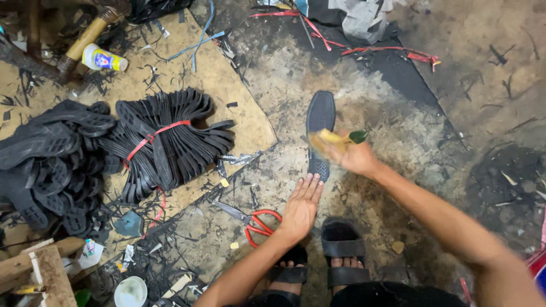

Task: The person repeatedly picks up black shoe soles from a pile and brushes their surfaces with a large brush. The person handles the soles one at a time, brushing each side and then placing them back on the pile. The process continues throughout the clip.

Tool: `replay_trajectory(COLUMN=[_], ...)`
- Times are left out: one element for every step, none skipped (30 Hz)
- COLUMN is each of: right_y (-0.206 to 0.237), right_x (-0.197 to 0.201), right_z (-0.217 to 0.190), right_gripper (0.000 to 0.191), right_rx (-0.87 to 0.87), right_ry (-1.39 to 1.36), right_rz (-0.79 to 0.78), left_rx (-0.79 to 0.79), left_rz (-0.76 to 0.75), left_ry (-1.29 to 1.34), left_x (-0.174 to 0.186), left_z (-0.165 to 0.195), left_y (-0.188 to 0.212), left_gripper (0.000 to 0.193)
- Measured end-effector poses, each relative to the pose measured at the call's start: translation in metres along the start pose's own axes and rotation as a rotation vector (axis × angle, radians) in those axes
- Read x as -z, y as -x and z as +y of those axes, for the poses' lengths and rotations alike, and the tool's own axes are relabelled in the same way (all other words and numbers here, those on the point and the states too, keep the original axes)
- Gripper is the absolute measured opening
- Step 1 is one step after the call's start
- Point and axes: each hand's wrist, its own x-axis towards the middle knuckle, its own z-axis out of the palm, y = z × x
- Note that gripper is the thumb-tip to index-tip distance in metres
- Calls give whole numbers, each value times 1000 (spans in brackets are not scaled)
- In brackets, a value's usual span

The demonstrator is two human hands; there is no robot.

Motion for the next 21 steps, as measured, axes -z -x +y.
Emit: replay_trajectory(right_y=[1, 2, -1, -3, -5, -5, -3, 0, 8, 15, 26, 36, 46, 56, 64, 71, 76, 80, 82, 84, 83], right_x=[-3, -5, -4, -3, 1, 4, 8, 12, 15, 19, 19, 19, 16, 12, 9, 4, 1, -3, -6, -7, -10], right_z=[5, 10, 15, 19, 22, 24, 25, 24, 23, 21, 17, 14, 11, 8, 6, 5, 7, 8, 12, 16, 20], right_gripper=[35, 34, 34, 35, 32, 30, 29, 27, 26, 27, 28, 30, 32, 34, 34, 34, 34, 34, 35, 36, 38], right_rx=[-206, -95, 27, 154, 86, 10, -54, -45, -46, -55, -140, -208, -134, -68, -102, -129, -151, -187, -177, -163, -135], right_ry=[27, -212, -453, -691, -917, -1138, -1346, -869, -391, 92, -95, -289, -307, -333, -338, -345, -384, -421, -520, -614, -606], right_rz=[68, 56, 43, 30, 14, -1, -22, 193, 395, 577, 602, 615, 634, 644, 641, 635, 627, 621, 599, 592, 619], left_rx=[-5, -6, -4, -6, -22, -39, -53, -24, 2, 26, 14, 10, 11, 41, 68, 98, 88, 70, 43, 202, 358], left_rz=[15, 7, 4, 1, 10, 17, 44, 20, -17, -63, 55, 187, 321, 268, 211, 159, 262, 355, 443, 443, 437], left_ry=[-11, -1, 0, -2, -29, -49, -71, -70, -64, -55, 40, 121, 196, 180, 168, 153, 185, 219, 250, 425, 603], left_x=[1, 1, 3, 4, 6, 8, 10, 12, 14, 15, 16, 17, 19, 20, 21, 25, 29, 36, 46, 58, 74], left_z=[0, 1, 1, 2, 4, 4, 5, 5, 4, 3, 0, -2, -5, -8, -10, -14, -16, -20, -26, -32, -42], left_y=[1, 1, 1, 0, -2, -5, -9, -15, -21, -28, -35, -42, -48, -52, -57, -62, -65, -68, -69, -70, -70], left_gripper=[61, 61, 61, 62, 61, 61, 60, 53, 45, 38, 47, 56, 65, 62, 58, 55, 51, 46, 43, 40, 37])
